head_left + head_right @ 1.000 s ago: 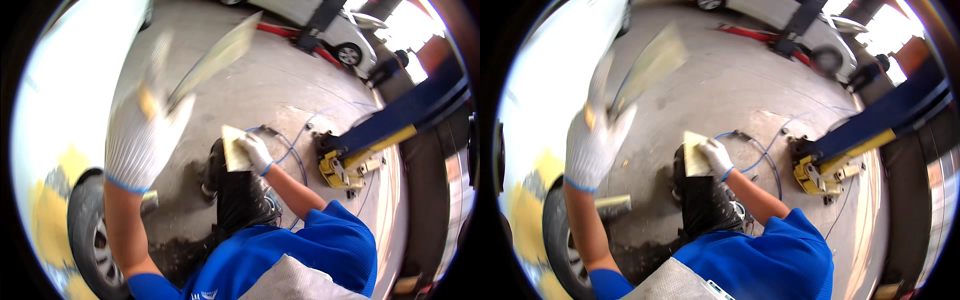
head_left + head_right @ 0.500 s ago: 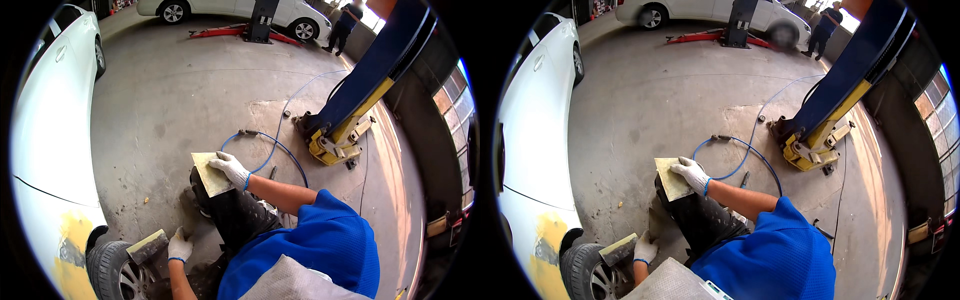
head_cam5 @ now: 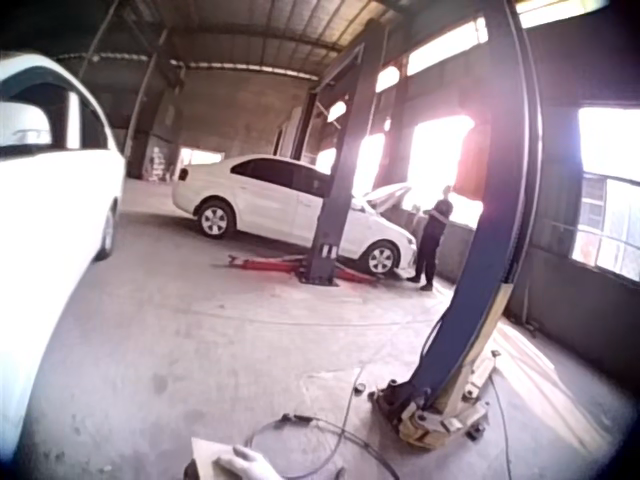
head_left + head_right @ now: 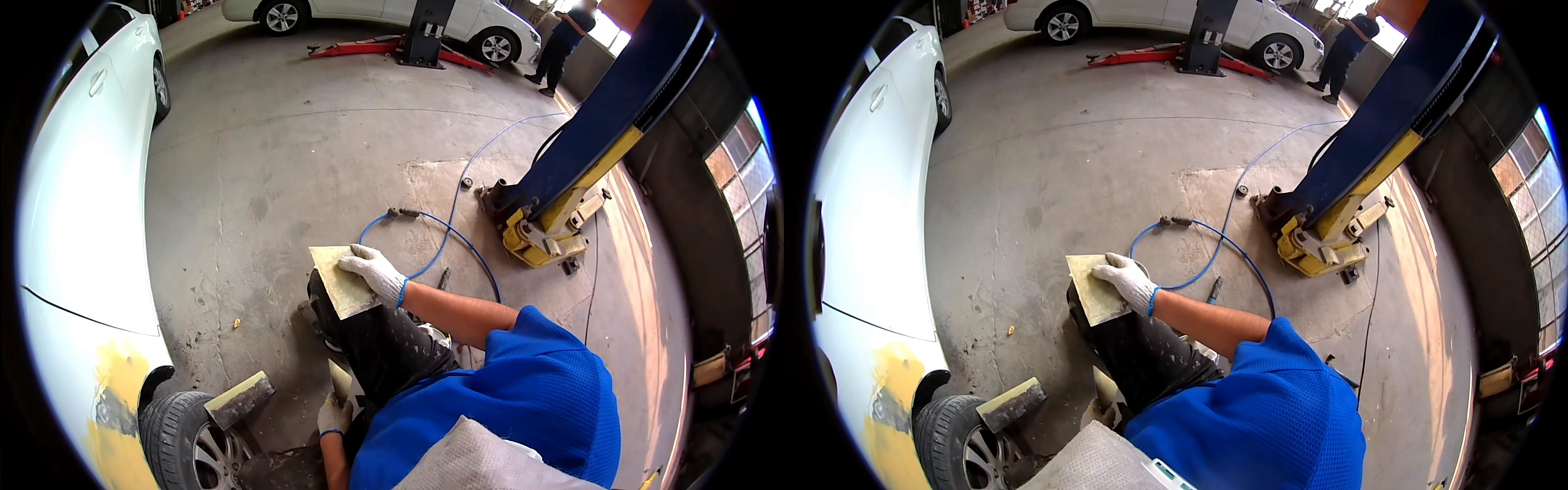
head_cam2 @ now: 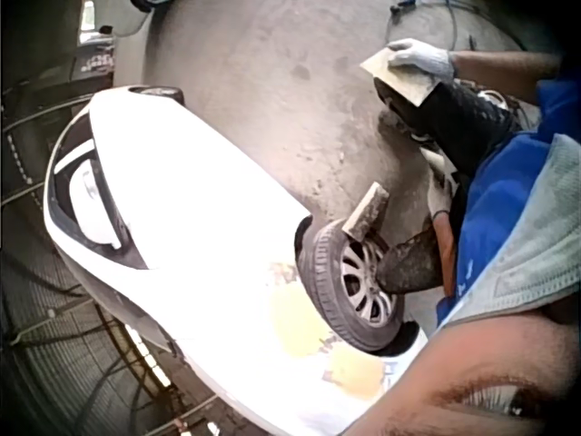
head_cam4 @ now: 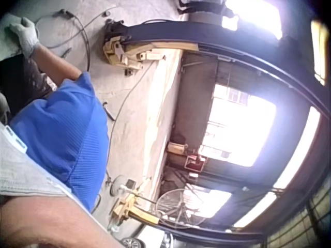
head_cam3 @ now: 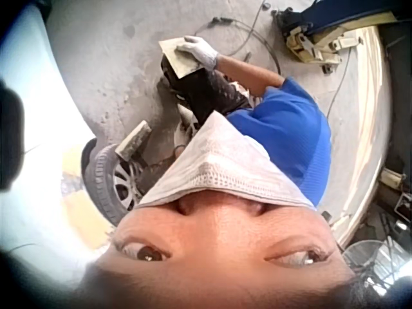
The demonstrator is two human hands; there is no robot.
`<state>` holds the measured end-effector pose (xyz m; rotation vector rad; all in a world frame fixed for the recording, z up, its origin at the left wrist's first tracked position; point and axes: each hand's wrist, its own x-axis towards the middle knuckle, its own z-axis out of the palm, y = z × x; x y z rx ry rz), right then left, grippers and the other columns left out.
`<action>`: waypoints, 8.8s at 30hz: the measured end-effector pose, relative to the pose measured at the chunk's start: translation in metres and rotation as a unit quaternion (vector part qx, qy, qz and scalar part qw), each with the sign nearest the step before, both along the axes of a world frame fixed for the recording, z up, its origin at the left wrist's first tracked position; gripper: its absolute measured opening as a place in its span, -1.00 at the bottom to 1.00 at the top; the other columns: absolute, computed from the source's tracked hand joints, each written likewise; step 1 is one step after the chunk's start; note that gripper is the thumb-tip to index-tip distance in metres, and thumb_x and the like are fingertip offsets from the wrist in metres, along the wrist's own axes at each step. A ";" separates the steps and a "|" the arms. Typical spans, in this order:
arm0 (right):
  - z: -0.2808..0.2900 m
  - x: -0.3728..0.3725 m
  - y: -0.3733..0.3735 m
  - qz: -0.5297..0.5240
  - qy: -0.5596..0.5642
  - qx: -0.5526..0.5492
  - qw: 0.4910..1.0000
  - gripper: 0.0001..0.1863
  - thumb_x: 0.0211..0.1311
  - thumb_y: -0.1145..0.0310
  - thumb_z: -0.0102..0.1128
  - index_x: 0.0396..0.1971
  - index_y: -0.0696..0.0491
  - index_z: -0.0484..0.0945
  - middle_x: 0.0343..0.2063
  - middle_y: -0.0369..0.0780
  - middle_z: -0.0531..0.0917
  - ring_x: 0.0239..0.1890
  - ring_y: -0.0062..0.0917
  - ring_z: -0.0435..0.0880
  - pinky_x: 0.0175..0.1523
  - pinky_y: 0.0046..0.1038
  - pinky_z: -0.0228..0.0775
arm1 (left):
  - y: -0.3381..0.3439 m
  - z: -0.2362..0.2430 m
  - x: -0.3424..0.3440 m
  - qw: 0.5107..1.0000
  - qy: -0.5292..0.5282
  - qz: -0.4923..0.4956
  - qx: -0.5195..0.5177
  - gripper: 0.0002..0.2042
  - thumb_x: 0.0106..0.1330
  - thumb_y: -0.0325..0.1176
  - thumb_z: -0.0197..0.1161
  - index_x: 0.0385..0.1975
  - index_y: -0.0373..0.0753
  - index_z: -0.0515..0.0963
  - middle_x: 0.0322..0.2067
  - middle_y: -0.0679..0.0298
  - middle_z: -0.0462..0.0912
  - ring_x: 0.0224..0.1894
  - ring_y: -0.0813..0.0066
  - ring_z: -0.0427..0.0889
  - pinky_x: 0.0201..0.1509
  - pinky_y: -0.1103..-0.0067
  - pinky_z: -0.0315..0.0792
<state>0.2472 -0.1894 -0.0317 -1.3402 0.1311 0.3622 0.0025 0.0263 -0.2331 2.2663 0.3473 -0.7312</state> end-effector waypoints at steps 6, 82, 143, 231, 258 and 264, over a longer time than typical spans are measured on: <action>0.006 -0.003 0.005 -0.011 0.005 0.015 1.000 -0.77 0.31 0.32 0.17 -0.16 0.15 0.52 -0.31 -0.30 0.63 -0.29 -0.66 0.62 -0.20 -0.54 0.52 | 0.007 0.009 0.003 0.999 0.010 0.033 -0.003 -0.58 0.12 -0.11 0.22 -0.16 -0.34 0.50 -0.29 -0.17 0.67 -0.16 -0.21 0.64 -0.05 0.12 0.50; 0.045 -0.110 0.102 0.567 -0.383 -0.165 0.710 -0.76 0.25 0.49 0.20 -0.08 0.12 0.60 -0.25 -0.13 0.70 -0.17 -0.48 0.69 -0.01 -0.42 0.52 | 0.015 0.209 -0.077 0.711 -0.252 0.551 -0.356 -0.57 0.36 0.08 0.23 -0.51 -0.18 0.41 -0.76 0.38 0.40 -0.74 0.68 0.32 -0.68 0.68 0.14; -0.033 -0.092 0.056 0.481 -0.343 -0.205 0.780 -0.81 0.28 0.35 0.20 -0.18 0.10 0.55 -0.36 -0.02 0.67 -0.24 -0.09 0.68 -0.16 -0.23 0.53 | -0.049 0.117 -0.070 0.752 -0.131 0.513 -0.393 -0.70 0.41 -0.09 0.22 -0.33 -0.24 0.48 -0.64 0.44 0.40 -0.61 0.68 0.36 -0.54 0.62 0.27; -0.031 -0.109 0.075 0.451 -0.346 -0.203 0.797 -0.80 0.28 0.39 0.21 -0.13 0.11 0.55 -0.31 -0.02 0.68 -0.22 -0.19 0.70 -0.12 -0.31 0.52 | -0.045 0.117 -0.078 0.818 -0.133 0.474 -0.298 -0.63 0.41 -0.02 0.17 -0.32 -0.28 0.47 -0.70 0.39 0.41 -0.68 0.63 0.37 -0.58 0.60 0.27; -0.035 -0.108 0.089 0.520 -0.356 -0.216 0.746 -0.88 0.24 0.50 0.22 -0.25 0.17 0.56 -0.49 -0.28 0.56 -0.39 -0.64 0.49 -0.24 -0.53 0.38 | -0.052 0.118 -0.092 0.826 -0.138 0.493 -0.235 -0.46 0.38 0.18 0.11 -0.26 -0.32 0.55 -0.60 0.32 0.52 -0.53 0.55 0.51 -0.41 0.53 0.39; -0.039 -0.095 0.102 0.458 -0.365 -0.183 0.790 -0.86 0.22 0.53 0.21 -0.24 0.19 0.53 -0.42 -0.29 0.56 -0.32 -0.64 0.47 -0.17 -0.53 0.40 | -0.047 0.139 -0.087 0.807 -0.175 0.501 -0.260 -0.42 0.37 0.20 0.11 -0.26 -0.35 0.56 -0.55 0.25 0.59 -0.48 0.49 0.57 -0.35 0.50 0.43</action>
